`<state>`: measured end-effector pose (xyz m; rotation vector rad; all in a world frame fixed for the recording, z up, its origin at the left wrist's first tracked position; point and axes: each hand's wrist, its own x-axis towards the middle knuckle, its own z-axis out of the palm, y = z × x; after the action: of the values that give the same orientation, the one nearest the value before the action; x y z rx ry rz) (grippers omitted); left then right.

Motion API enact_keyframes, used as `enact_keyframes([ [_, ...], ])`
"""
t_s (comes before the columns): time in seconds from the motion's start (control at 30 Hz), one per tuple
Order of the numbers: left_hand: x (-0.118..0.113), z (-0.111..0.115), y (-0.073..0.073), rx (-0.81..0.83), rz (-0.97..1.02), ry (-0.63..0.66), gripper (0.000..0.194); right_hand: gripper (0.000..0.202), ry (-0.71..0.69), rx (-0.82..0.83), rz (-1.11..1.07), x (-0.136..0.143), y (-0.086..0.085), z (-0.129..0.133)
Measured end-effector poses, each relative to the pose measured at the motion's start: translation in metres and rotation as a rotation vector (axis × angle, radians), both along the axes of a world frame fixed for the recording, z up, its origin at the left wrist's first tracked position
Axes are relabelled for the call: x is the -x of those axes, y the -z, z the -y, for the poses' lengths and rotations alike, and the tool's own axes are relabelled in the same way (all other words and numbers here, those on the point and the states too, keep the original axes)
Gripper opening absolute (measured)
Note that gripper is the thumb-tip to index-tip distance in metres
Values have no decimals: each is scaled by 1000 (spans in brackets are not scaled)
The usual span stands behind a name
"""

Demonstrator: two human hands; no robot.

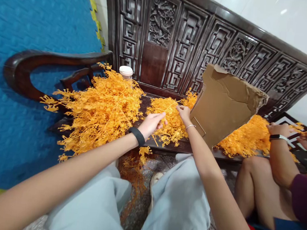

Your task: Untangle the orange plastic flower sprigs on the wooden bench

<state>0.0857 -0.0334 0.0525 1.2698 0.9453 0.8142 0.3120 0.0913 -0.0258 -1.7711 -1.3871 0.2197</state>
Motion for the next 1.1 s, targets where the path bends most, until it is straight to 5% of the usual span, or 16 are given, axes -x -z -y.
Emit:
enact_keyframes([
  [0.2,5,-7,10,-12,-33,-9,34,7,-1,-4,-106,-4,2,3],
  [0.33,8,-13,14,-9,-10,-35,32,19,-23,4,-264,2,-4,8],
  [0.4,10,-17,15,24,38,-56,31,20,-150,67,-338,11,-12,16],
  [0.57,11,-24,20,176,150,-96,29,27,-769,325,-564,46,-37,45],
  [0.63,10,-26,21,197,158,-114,28,29,-882,314,-661,61,-45,53],
  [1.1,8,-31,28,137,131,-124,27,23,-676,263,-704,90,-55,64],
])
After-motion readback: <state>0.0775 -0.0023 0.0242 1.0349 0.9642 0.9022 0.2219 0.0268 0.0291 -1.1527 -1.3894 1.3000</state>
